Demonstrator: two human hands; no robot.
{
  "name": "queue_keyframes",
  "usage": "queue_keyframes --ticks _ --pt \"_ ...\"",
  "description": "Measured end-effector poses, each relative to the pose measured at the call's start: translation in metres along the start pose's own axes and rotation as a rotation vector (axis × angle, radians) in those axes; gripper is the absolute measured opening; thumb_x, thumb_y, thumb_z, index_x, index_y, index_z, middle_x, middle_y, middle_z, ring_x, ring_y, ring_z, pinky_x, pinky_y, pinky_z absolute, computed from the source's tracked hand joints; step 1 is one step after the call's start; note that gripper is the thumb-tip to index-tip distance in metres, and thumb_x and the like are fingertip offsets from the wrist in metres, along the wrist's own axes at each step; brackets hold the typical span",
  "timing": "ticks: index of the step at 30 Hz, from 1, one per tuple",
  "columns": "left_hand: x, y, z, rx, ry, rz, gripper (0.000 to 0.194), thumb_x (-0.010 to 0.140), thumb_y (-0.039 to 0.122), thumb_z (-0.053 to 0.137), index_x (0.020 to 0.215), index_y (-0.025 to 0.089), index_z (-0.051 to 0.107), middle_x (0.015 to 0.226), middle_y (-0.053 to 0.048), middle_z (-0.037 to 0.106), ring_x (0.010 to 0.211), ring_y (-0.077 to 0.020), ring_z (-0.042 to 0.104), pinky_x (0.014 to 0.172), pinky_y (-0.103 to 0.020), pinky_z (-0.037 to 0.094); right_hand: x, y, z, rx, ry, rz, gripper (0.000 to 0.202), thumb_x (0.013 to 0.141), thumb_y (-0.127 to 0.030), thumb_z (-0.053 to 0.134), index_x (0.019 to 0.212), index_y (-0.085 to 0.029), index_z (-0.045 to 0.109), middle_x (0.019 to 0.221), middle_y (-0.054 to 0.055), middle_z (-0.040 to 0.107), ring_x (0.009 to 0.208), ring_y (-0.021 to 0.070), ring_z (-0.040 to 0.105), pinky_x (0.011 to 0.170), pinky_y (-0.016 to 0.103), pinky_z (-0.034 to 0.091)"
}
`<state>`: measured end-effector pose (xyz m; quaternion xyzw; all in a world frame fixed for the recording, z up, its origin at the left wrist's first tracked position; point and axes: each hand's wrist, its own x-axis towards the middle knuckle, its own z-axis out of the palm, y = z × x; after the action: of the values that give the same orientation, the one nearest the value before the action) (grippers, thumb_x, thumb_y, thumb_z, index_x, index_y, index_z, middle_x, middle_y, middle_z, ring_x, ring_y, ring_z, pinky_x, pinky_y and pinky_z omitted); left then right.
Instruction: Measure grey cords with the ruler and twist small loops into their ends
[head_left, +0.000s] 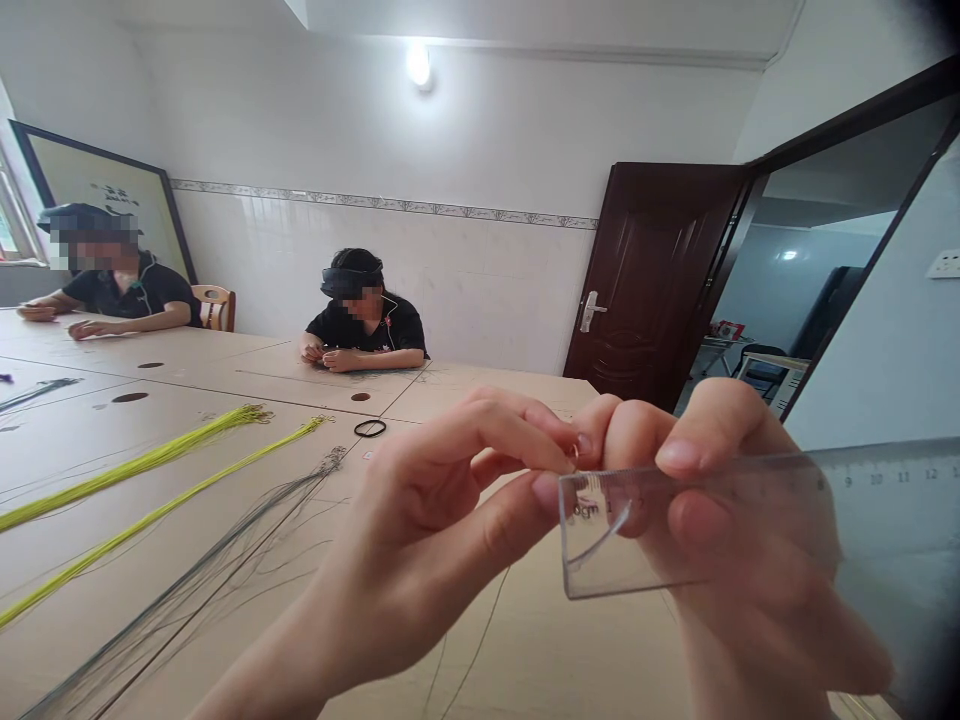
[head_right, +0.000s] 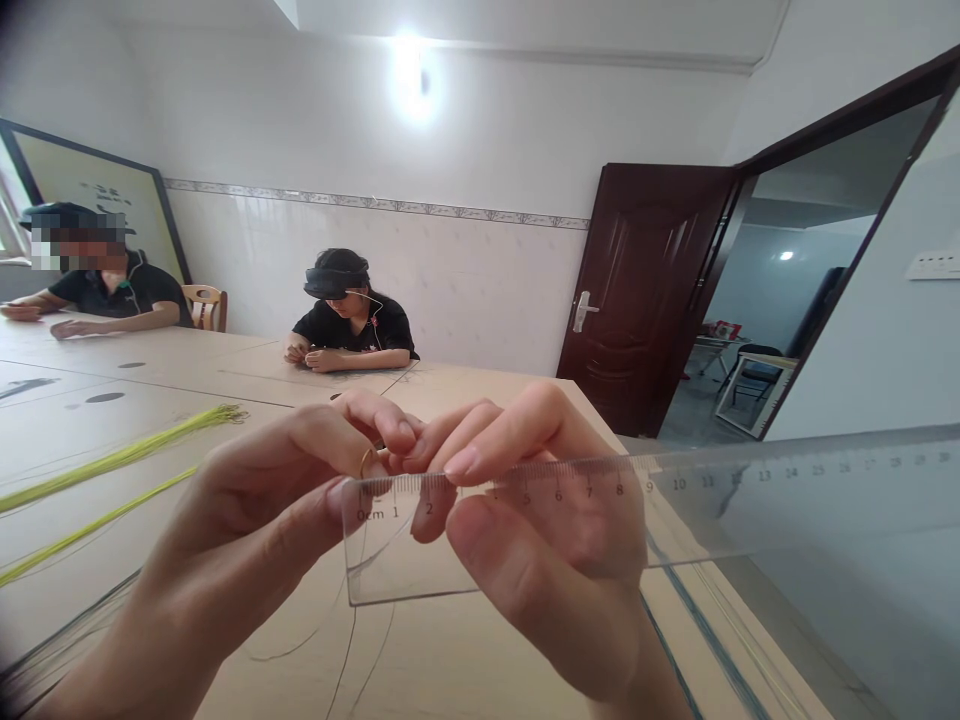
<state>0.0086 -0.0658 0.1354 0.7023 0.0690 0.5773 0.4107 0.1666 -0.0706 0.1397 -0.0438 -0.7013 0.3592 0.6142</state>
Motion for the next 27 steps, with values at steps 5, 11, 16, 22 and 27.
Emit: queue_keyframes --ticks 5,11,16,22,27 --pt "-0.001 0.002 0.000 -0.005 -0.012 -0.009 0.013 0.087 0.013 0.056 0.082 0.021 0.064 0.094 0.002 0.061 0.094 -0.0074 0.057 0.082 -0.010 0.049 -0.001 -0.001 0.000 0.003 -0.004 0.009 0.005 0.085 -0.019 0.057 0.085 -0.024 0.057 0.069 -0.001 0.058 0.072 0.0157 0.057 0.085 0.044 0.049" --pt "-0.001 -0.002 0.000 0.001 0.016 -0.002 0.010 0.088 0.016 0.057 0.083 0.021 0.065 0.096 0.002 0.061 0.096 -0.0088 0.057 0.087 -0.012 0.047 -0.001 0.000 -0.002 0.015 0.016 -0.003 0.006 0.086 -0.021 0.056 0.086 -0.022 0.061 0.070 0.000 0.058 0.076 0.0163 0.058 0.084 0.041 0.050" --pt "-0.002 -0.006 -0.003 0.065 0.295 0.052 0.007 0.089 0.026 0.057 0.085 0.026 0.064 0.094 0.002 0.058 0.099 -0.0142 0.054 0.089 -0.023 0.050 0.005 0.008 -0.022 -0.082 0.100 0.162 0.038 0.092 -0.035 0.042 0.070 -0.016 0.066 0.065 0.005 0.062 0.059 0.0179 0.064 0.055 0.033 0.053" --pt "-0.001 -0.002 -0.006 0.013 0.390 0.140 0.009 0.088 0.020 0.056 0.083 0.024 0.063 0.088 0.001 0.060 0.095 -0.0115 0.054 0.087 -0.019 0.050 0.020 0.038 -0.042 -0.613 -0.187 0.973 0.041 0.079 -0.054 0.059 0.076 -0.013 0.060 0.055 0.003 0.064 0.038 0.0108 0.058 0.034 0.015 0.038" --pt "-0.002 0.002 -0.006 0.003 0.397 0.160 0.013 0.088 0.016 0.055 0.083 0.023 0.064 0.087 0.002 0.061 0.093 -0.0109 0.055 0.088 -0.019 0.050 0.015 0.105 -0.041 -0.726 -0.462 1.196 0.029 0.078 -0.040 0.064 0.074 -0.012 0.056 0.053 0.000 0.060 0.041 0.0101 0.058 0.037 0.016 0.041"
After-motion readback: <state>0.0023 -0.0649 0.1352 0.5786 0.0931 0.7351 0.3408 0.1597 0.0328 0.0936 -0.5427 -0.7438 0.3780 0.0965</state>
